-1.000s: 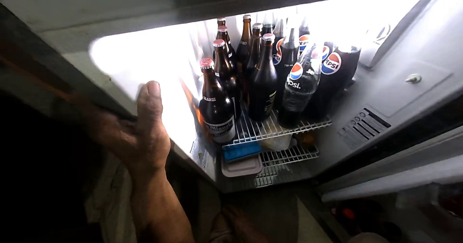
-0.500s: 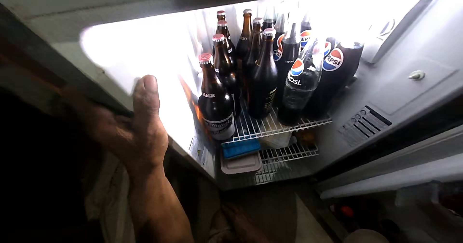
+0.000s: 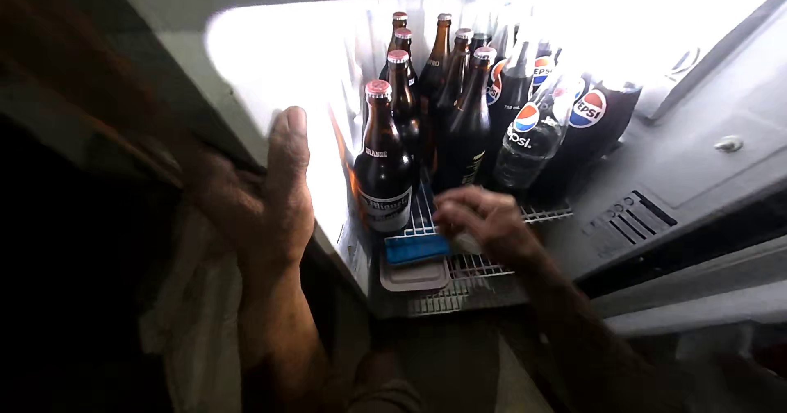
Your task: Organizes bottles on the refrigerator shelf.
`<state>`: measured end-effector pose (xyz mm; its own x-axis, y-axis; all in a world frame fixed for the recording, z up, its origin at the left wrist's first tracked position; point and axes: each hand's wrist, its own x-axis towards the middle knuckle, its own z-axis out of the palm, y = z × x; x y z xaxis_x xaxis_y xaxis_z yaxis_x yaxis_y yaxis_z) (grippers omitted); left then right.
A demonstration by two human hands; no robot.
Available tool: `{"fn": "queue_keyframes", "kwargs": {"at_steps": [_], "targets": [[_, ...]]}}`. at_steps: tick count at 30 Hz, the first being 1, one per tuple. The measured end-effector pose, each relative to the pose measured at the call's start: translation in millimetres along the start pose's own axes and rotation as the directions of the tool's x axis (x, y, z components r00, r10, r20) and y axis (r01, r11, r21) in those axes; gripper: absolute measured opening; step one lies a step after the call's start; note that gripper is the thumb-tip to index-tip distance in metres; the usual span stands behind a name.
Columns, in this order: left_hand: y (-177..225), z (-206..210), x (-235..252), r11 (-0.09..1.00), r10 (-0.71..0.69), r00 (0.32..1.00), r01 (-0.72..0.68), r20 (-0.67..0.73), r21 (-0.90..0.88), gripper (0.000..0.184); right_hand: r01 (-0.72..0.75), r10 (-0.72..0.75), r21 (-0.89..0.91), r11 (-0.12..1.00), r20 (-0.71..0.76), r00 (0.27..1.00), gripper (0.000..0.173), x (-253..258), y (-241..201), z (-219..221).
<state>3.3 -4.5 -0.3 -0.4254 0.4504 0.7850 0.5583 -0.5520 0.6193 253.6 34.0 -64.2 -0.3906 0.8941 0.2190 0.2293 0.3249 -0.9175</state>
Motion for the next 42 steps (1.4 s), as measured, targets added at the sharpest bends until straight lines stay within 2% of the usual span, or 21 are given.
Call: {"fn": "queue_keyframes", "kwargs": {"at_steps": [2,5,7,9,16,22,27,31,42], "targets": [[-2,3,2,0.999,0.040,0.999,-0.040,-0.011,-0.032,0.066,0.051,-0.037,0.158,0.986,-0.092,0.995,0.028,38,-20,-19],[-3,7,7,0.993,0.101,0.994,-0.103,-0.035,-0.065,0.065,0.066,-0.027,0.240,0.969,-0.164,0.986,0.030,91,-32,-38],[0,3,4,0.999,0.041,0.999,-0.041,-0.008,-0.029,0.067,0.000,0.063,0.304,0.953,-0.197,0.978,0.029,116,-25,-44],[0,2,4,0.999,0.045,0.999,-0.045,-0.003,-0.021,0.067,-0.083,0.169,0.355,0.931,-0.217,0.962,0.030,129,-15,-47],[-4,2,3,0.998,0.056,0.998,-0.055,-0.017,0.018,0.069,-0.155,0.264,0.425,0.892,-0.210,0.941,0.034,127,-4,-43],[-4,3,4,0.997,0.068,0.997,-0.069,-0.027,-0.035,0.060,-0.176,0.281,0.418,0.891,-0.203,0.938,0.033,126,-5,-41],[-5,2,4,0.998,0.044,0.999,-0.045,-0.013,-0.044,0.076,-0.168,0.254,0.355,0.919,-0.209,0.945,0.032,126,-3,-40],[-5,3,5,0.997,0.060,0.998,-0.061,-0.012,-0.053,0.071,-0.175,0.263,0.357,0.917,-0.212,0.941,0.030,126,-3,-38],[-5,3,4,0.997,0.044,0.999,-0.045,-0.015,-0.055,0.074,-0.223,0.307,0.353,0.909,-0.203,0.930,0.031,126,-3,-39]]}}
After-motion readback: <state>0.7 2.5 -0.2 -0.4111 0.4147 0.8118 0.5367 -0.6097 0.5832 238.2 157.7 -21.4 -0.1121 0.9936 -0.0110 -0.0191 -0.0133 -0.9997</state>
